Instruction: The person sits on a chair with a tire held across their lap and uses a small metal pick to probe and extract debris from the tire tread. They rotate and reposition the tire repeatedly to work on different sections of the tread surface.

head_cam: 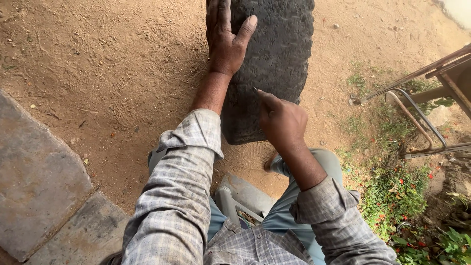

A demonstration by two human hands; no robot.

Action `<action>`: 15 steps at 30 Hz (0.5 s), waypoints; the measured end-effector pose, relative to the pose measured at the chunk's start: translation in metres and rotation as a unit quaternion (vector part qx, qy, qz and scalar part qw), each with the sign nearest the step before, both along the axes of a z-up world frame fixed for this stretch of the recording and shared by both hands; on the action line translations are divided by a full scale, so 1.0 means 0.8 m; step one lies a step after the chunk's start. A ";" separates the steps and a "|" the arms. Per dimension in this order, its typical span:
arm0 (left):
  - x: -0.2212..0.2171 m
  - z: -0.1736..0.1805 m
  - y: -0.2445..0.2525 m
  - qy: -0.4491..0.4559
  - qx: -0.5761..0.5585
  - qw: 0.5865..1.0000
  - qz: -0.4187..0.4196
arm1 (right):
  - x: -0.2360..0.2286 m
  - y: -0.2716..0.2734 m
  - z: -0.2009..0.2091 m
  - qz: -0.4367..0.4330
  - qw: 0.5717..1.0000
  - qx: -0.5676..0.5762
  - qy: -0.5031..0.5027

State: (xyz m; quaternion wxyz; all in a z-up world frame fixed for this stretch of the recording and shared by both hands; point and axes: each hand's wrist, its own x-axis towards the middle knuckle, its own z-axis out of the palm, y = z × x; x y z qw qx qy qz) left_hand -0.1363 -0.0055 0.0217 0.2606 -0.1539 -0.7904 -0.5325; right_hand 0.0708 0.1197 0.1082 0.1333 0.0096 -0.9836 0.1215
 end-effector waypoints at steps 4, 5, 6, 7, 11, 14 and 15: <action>0.001 -0.001 -0.001 -0.012 -0.005 1.000 0.003 | -0.006 -0.011 -0.001 0.009 0.998 0.061 0.031; -0.001 0.000 -0.001 -0.012 -0.010 1.000 0.011 | -0.008 -0.016 0.000 -0.003 0.997 0.078 0.000; -0.003 0.002 0.001 -0.009 -0.015 1.000 0.016 | -0.009 -0.019 0.001 -0.018 0.995 0.094 -0.031; -0.006 -0.004 -0.012 -0.006 -0.012 1.000 0.011 | -0.007 -0.027 -0.009 -0.024 0.995 0.097 -0.028; -0.014 0.002 -0.016 0.061 0.006 0.998 -0.015 | -0.002 -0.025 -0.036 0.000 0.994 0.007 0.110; -0.004 0.013 -0.028 0.024 -0.007 0.999 -0.033 | -0.003 -0.030 -0.063 -0.024 0.990 -0.082 0.113; -0.003 0.017 -0.037 0.002 -0.020 1.000 -0.025 | -0.006 -0.033 -0.074 -0.036 0.988 -0.125 0.081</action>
